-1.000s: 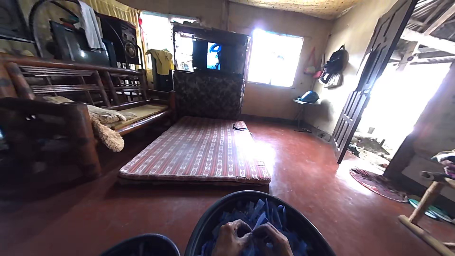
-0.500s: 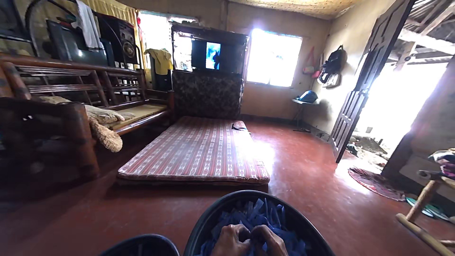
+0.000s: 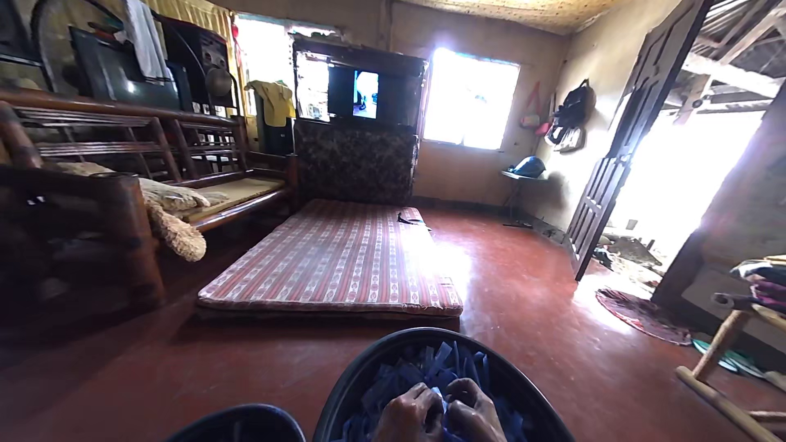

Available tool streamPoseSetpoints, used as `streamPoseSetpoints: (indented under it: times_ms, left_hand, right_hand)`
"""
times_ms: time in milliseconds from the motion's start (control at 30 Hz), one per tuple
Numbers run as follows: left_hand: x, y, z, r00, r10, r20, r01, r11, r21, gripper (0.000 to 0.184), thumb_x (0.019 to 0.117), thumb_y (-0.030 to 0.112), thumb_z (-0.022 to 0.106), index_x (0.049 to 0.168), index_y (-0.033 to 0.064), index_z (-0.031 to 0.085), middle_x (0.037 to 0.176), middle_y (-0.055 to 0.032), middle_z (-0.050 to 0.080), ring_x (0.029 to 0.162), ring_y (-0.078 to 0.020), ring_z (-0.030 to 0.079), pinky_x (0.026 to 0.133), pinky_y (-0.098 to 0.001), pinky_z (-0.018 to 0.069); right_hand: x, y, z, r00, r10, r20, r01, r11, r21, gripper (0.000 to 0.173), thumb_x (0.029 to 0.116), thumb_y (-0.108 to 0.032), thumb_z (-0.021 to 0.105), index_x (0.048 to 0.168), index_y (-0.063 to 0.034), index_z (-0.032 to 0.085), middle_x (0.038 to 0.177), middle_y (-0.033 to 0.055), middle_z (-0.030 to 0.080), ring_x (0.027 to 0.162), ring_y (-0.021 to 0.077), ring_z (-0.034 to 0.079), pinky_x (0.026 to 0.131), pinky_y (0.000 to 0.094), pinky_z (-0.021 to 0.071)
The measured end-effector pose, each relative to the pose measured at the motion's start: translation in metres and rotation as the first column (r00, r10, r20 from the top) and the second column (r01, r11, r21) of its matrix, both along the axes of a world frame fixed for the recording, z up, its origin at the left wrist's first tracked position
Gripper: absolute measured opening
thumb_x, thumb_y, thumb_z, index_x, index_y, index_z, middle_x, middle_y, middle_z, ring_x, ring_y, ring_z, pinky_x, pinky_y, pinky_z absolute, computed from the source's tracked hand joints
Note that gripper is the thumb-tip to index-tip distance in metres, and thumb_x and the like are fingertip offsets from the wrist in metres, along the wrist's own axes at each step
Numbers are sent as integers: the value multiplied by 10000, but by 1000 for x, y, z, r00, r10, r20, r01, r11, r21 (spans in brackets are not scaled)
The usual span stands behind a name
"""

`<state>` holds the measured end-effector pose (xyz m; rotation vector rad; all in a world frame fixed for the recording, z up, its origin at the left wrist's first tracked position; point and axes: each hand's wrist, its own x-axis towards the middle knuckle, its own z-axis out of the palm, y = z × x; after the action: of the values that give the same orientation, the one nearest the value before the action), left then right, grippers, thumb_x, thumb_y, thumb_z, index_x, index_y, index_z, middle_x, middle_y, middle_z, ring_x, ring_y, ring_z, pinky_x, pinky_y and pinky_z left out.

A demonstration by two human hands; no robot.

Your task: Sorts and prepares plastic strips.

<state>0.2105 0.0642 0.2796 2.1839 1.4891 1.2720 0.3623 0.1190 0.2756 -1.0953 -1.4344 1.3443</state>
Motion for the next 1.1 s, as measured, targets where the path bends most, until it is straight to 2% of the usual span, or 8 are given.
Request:
streamPoseSetpoints:
  times_ms: [133,200,367,700,767,867,967,1100]
  left_hand:
    - [-3,1,1,995,-4,-104,-11,989,-145,236,938,114,680,1091,-60,725,1083,-245,709,956,-398,717,839,-549,574]
    - [-3,0,1,984,6,-177,-29,992,-127,292,922,157,719,1120,-58,724,1105,-248,713,988,-416,713,850,-569,560]
    - [-2,4,-10,951,123,-282,-112,992,56,177,904,102,707,977,-54,747,928,-224,738,884,-396,736,785,-537,574]
    - [4,2,-9,941,174,-289,-96,960,264,87,864,35,682,845,-1,758,871,-166,747,830,-336,744,740,-491,588]
    - [6,-1,-5,970,131,-207,-84,972,220,93,879,44,677,873,-5,756,904,-167,751,843,-327,745,744,-488,589]
    - [4,-3,1,997,67,-37,-66,998,7,156,933,75,661,998,-47,735,983,-211,723,854,-357,729,754,-520,590]
    - [1,-2,4,993,102,-66,-111,982,-152,214,943,81,637,1076,-71,706,1052,-253,708,898,-404,720,795,-548,576]
    - [-2,0,1,986,108,-124,-127,980,-154,215,939,66,626,1085,-39,744,1036,-237,723,934,-412,720,815,-578,565]
  right_hand:
    - [1,1,-8,967,6,253,-46,987,151,291,855,11,604,1136,85,608,881,125,645,758,174,612,724,380,518]
    - [0,0,-8,956,17,292,-68,984,166,300,864,0,612,1152,82,609,898,138,655,783,200,631,746,408,531]
    - [-3,-5,-5,953,28,301,-89,977,191,297,874,0,619,1157,86,612,879,130,659,759,180,631,732,385,531]
    - [0,1,-7,993,36,115,-46,996,79,263,848,35,596,1108,75,598,895,86,634,749,107,605,699,296,519]
    - [0,2,-7,1000,11,18,-11,1000,-7,242,855,55,565,1096,68,588,879,73,623,716,97,600,665,275,522]
    - [-1,1,-5,996,-17,-83,10,996,-86,218,867,64,531,1080,49,579,844,41,612,671,72,586,628,242,512]
    - [-1,-1,-6,1000,9,-26,-9,1000,-20,234,857,67,543,1090,62,572,834,42,606,669,68,584,628,238,508]
    - [-2,-1,-7,998,35,47,-36,999,33,272,852,51,564,1123,79,578,884,71,614,735,91,594,681,270,515]
